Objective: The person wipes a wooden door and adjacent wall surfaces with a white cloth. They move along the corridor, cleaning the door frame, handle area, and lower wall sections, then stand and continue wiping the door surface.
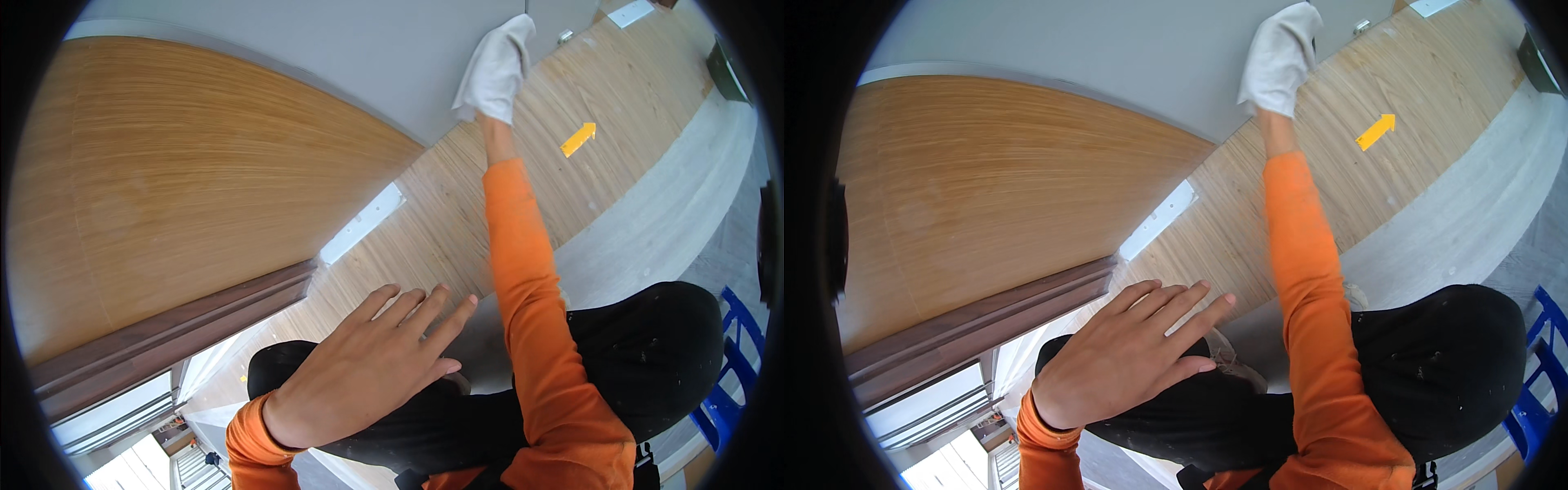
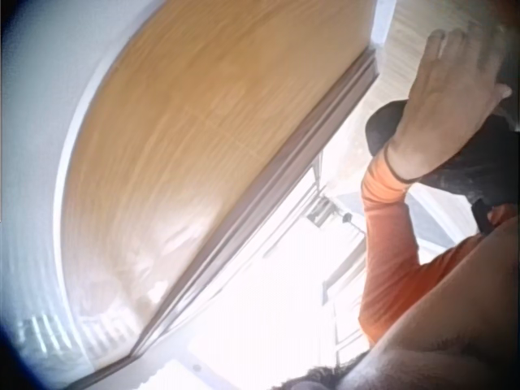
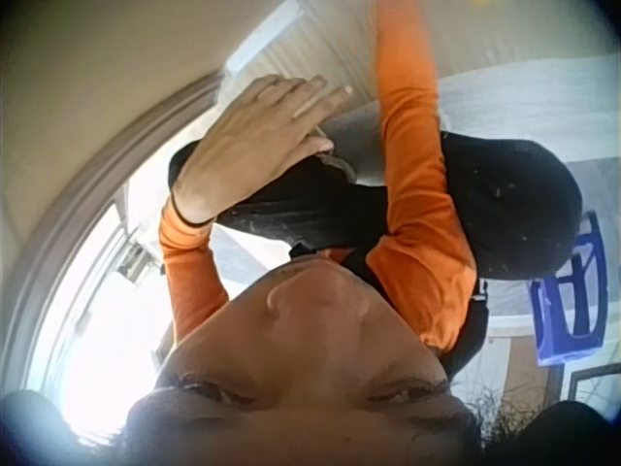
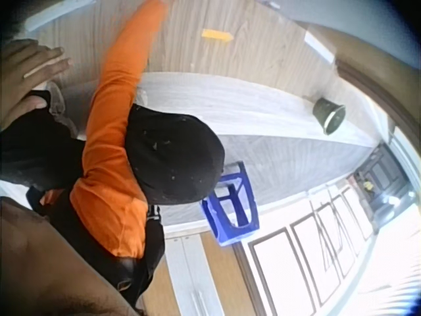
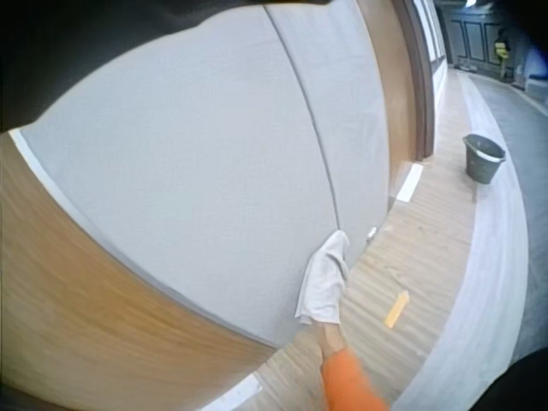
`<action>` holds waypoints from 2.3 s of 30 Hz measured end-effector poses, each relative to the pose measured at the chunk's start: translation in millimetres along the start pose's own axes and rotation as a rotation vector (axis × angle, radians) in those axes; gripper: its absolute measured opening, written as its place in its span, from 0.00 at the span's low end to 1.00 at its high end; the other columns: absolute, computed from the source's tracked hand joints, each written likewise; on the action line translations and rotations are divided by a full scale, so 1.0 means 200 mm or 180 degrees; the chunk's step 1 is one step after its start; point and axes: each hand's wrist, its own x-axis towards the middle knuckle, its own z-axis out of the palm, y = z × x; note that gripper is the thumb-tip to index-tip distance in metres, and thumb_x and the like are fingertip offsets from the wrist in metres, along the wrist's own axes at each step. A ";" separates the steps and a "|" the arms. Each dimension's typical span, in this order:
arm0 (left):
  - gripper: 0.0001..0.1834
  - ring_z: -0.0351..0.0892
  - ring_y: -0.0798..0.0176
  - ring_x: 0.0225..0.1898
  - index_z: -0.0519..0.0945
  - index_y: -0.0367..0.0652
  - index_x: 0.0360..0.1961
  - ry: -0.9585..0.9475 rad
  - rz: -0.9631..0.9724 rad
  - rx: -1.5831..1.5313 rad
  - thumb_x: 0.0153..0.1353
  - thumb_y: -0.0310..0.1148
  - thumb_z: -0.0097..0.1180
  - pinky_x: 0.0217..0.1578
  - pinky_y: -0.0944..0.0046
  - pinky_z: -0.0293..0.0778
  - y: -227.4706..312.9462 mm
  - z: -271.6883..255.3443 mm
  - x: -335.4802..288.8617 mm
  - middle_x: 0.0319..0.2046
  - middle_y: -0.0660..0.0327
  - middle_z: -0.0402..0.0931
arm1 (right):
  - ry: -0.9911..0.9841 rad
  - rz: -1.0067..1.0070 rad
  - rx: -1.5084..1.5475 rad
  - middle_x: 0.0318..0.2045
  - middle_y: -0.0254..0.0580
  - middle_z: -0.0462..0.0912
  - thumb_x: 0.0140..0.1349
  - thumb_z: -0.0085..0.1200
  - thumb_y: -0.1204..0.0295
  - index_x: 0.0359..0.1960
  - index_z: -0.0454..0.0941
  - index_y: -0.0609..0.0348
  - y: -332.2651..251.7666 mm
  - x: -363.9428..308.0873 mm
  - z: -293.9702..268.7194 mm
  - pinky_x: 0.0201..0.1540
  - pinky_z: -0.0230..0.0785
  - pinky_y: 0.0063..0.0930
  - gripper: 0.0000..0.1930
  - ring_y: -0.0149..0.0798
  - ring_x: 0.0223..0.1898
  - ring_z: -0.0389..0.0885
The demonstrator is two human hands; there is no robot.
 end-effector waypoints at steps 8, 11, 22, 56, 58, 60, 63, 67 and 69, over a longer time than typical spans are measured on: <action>0.35 0.78 0.46 0.64 0.67 0.44 0.77 -0.0032 0.0037 0.0003 0.78 0.53 0.52 0.70 0.48 0.69 0.01 -0.01 0.06 0.67 0.47 0.76 | -0.1240 0.0190 -0.3648 0.46 0.47 0.80 0.71 0.52 0.68 0.51 0.74 0.61 -0.26 -0.28 -0.03 0.49 0.77 0.40 0.12 0.43 0.47 0.82; 0.34 0.78 0.46 0.64 0.68 0.44 0.76 -0.0078 0.0041 -0.0010 0.78 0.53 0.52 0.70 0.48 0.69 0.02 -0.01 0.08 0.66 0.47 0.77 | -0.1587 -0.0248 -0.3358 0.45 0.46 0.82 0.69 0.57 0.66 0.51 0.75 0.61 -0.50 -0.59 -0.05 0.45 0.78 0.38 0.15 0.41 0.45 0.82; 0.35 0.77 0.46 0.64 0.67 0.43 0.77 -0.0051 -0.0062 0.0009 0.78 0.52 0.52 0.69 0.49 0.69 0.02 -0.03 0.06 0.66 0.47 0.77 | -0.0717 0.0886 0.0257 0.52 0.61 0.81 0.76 0.50 0.60 0.64 0.71 0.73 0.03 -0.32 -0.01 0.65 0.71 0.44 0.26 0.56 0.61 0.78; 0.31 0.80 0.48 0.58 0.71 0.40 0.72 0.0076 0.0020 -0.0056 0.78 0.50 0.53 0.66 0.51 0.71 -0.03 -0.02 0.08 0.59 0.49 0.79 | -0.0616 -0.2544 -0.5780 0.15 0.27 0.77 0.63 0.56 0.72 0.18 0.72 0.45 -0.72 -0.58 -0.28 0.17 0.62 0.16 0.14 0.23 0.15 0.71; 0.31 0.79 0.48 0.59 0.71 0.40 0.72 0.0077 0.0039 -0.0053 0.78 0.50 0.53 0.67 0.52 0.70 -0.01 -0.02 0.07 0.59 0.49 0.79 | -0.0833 -0.2254 -0.5268 0.15 0.27 0.77 0.63 0.57 0.71 0.18 0.72 0.44 -0.66 -0.66 -0.28 0.16 0.62 0.16 0.14 0.23 0.14 0.71; 0.32 0.79 0.48 0.59 0.70 0.39 0.73 0.0023 0.0035 -0.0044 0.78 0.50 0.52 0.67 0.52 0.70 0.01 -0.01 0.06 0.59 0.49 0.79 | -0.0833 -0.2172 -0.5201 0.17 0.29 0.79 0.64 0.57 0.71 0.20 0.73 0.45 -0.65 -0.73 -0.24 0.16 0.64 0.18 0.13 0.25 0.15 0.72; 0.32 0.78 0.48 0.61 0.70 0.38 0.73 0.0052 0.0114 0.0037 0.79 0.50 0.52 0.68 0.52 0.70 0.04 -0.01 0.04 0.61 0.50 0.77 | -0.0057 -0.2308 -0.5959 0.22 0.34 0.81 0.66 0.57 0.71 0.25 0.77 0.50 -0.74 -0.71 -0.22 0.18 0.68 0.22 0.10 0.28 0.17 0.75; 0.33 0.77 0.48 0.62 0.69 0.38 0.73 0.0116 0.0067 -0.0083 0.79 0.51 0.51 0.68 0.52 0.69 0.03 0.02 0.00 0.63 0.51 0.76 | 0.0239 -0.2583 -0.5057 0.27 0.33 0.83 0.67 0.56 0.72 0.31 0.82 0.53 -1.02 -0.45 -0.26 0.23 0.72 0.23 0.06 0.29 0.23 0.78; 0.33 0.77 0.49 0.62 0.69 0.39 0.74 0.0096 0.0057 -0.0109 0.79 0.51 0.51 0.69 0.53 0.69 0.01 0.01 0.00 0.63 0.52 0.76 | -0.0447 -0.2817 -0.3959 0.30 0.32 0.85 0.67 0.55 0.72 0.35 0.84 0.54 -1.18 -0.25 -0.31 0.28 0.75 0.22 0.06 0.29 0.29 0.81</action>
